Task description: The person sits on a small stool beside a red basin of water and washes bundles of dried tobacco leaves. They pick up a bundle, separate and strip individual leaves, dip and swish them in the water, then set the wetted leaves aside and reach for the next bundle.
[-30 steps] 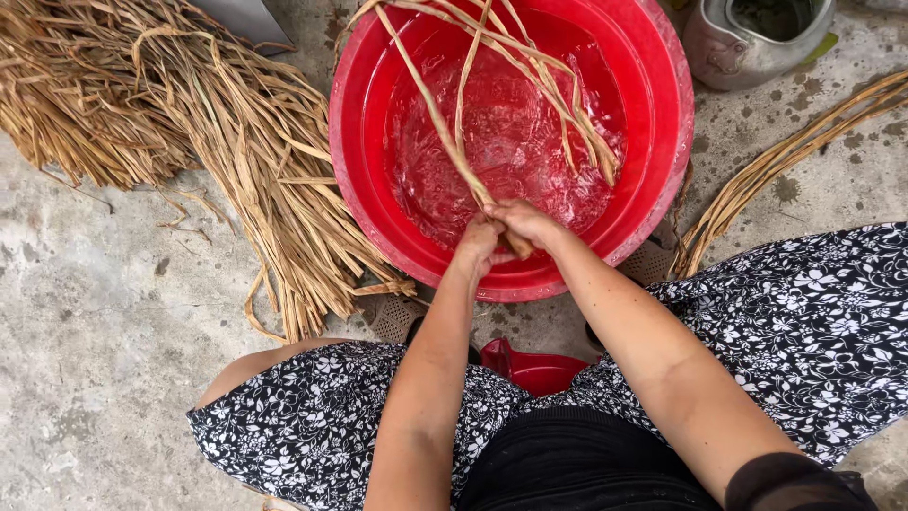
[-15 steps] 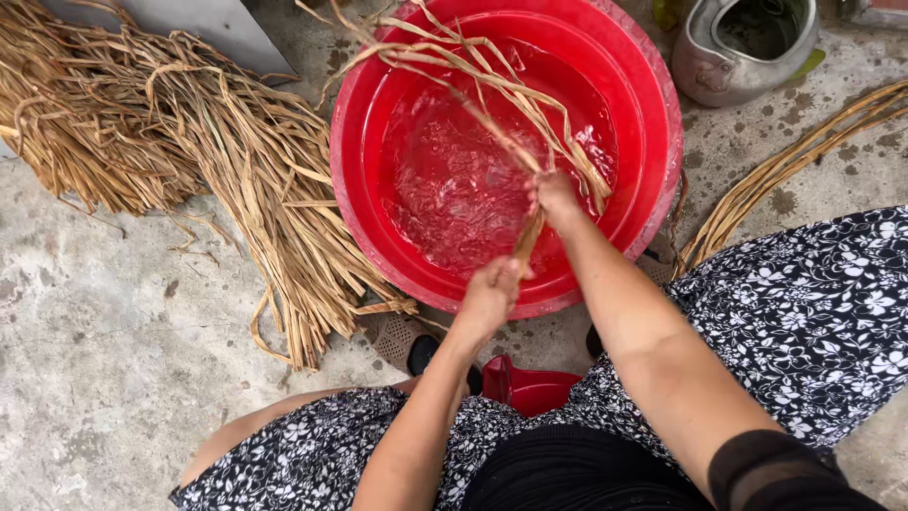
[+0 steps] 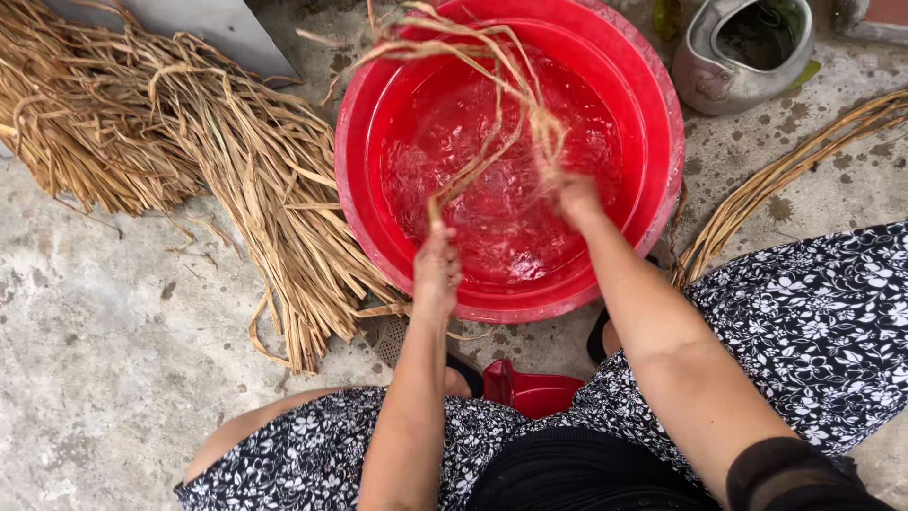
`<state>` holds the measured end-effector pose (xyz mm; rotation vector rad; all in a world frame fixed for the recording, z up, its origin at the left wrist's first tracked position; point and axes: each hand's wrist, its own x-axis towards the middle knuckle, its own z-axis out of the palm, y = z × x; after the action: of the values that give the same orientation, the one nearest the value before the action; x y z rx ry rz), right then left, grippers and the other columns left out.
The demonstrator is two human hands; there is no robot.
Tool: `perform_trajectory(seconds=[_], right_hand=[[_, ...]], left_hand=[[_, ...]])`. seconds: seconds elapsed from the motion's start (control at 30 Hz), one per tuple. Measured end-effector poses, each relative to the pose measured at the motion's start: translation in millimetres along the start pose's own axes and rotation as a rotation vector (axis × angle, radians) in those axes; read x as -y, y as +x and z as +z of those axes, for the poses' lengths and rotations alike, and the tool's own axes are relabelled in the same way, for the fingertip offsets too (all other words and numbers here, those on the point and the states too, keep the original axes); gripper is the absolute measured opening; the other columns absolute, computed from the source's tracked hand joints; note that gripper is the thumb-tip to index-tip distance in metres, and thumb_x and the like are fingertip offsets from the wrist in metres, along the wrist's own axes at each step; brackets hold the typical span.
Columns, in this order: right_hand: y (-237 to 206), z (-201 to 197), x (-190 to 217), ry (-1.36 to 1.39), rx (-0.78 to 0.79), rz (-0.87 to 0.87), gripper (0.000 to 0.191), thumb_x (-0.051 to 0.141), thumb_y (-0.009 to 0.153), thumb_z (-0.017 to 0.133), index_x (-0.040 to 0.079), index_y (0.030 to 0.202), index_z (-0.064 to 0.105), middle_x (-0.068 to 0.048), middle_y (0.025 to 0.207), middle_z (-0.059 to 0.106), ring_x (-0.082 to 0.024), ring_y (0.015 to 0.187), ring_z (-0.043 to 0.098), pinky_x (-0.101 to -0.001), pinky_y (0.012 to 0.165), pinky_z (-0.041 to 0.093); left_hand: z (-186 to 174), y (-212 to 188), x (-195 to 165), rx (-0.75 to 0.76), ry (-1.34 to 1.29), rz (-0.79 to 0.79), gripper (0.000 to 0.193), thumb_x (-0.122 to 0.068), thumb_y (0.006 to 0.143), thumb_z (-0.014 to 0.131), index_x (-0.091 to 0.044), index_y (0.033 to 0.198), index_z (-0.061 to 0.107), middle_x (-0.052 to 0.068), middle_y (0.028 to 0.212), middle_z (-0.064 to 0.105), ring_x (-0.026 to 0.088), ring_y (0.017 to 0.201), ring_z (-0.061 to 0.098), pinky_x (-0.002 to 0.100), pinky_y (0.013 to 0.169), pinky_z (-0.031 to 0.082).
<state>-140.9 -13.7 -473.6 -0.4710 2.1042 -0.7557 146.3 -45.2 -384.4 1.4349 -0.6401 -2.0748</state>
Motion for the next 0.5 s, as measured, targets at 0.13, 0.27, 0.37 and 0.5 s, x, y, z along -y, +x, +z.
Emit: perform_trajectory(seconds=[0.13,0.27,0.37,0.5], right_hand=[[-22,46,2,-0.158,0.286,-0.103,0.019,0.013,0.09,0.075,0.012,0.109,0.076,-0.008,0.099,0.075,-0.019,0.085,0.071,-0.0339,0.079,0.055],[-28,21,11,-0.065,0.013,0.082,0.019,0.017,0.088,0.079,0.006,0.104,0.076,-0.011,0.099,0.076,-0.018,0.083,0.073,-0.0342,0.076,0.061],[-37,5,18,-0.232,-0.305,-0.051,0.017,0.021,0.098,0.072,0.015,0.113,0.077,-0.015,0.094,0.073,-0.023,0.078,0.068,-0.0417,0.072,0.055],[-56,45,33,0.114,0.062,-0.073,0.025,0.024,0.094,0.066,0.016,0.115,0.076,-0.001,0.103,0.076,-0.019,0.065,0.057,-0.0413,0.053,0.051]], left_hand=[[19,2,16,0.091,0.22,-0.138,0.03,-0.036,0.102,0.064,-0.01,0.116,0.071,-0.008,0.054,0.042,0.006,0.043,0.032,0.023,0.036,0.025],[18,3,14,0.124,0.251,-0.09,0.035,-0.034,0.103,0.061,-0.007,0.121,0.073,-0.003,0.065,0.062,0.007,0.05,0.049,0.023,0.045,0.04],[18,5,14,0.157,0.206,-0.066,0.038,-0.035,0.102,0.058,-0.013,0.131,0.067,0.003,0.092,0.074,0.009,0.074,0.066,0.025,0.065,0.054],[24,11,19,0.101,0.326,0.114,0.046,-0.04,0.1,0.059,-0.015,0.139,0.06,0.009,0.124,0.07,0.018,0.107,0.065,0.035,0.09,0.053]])
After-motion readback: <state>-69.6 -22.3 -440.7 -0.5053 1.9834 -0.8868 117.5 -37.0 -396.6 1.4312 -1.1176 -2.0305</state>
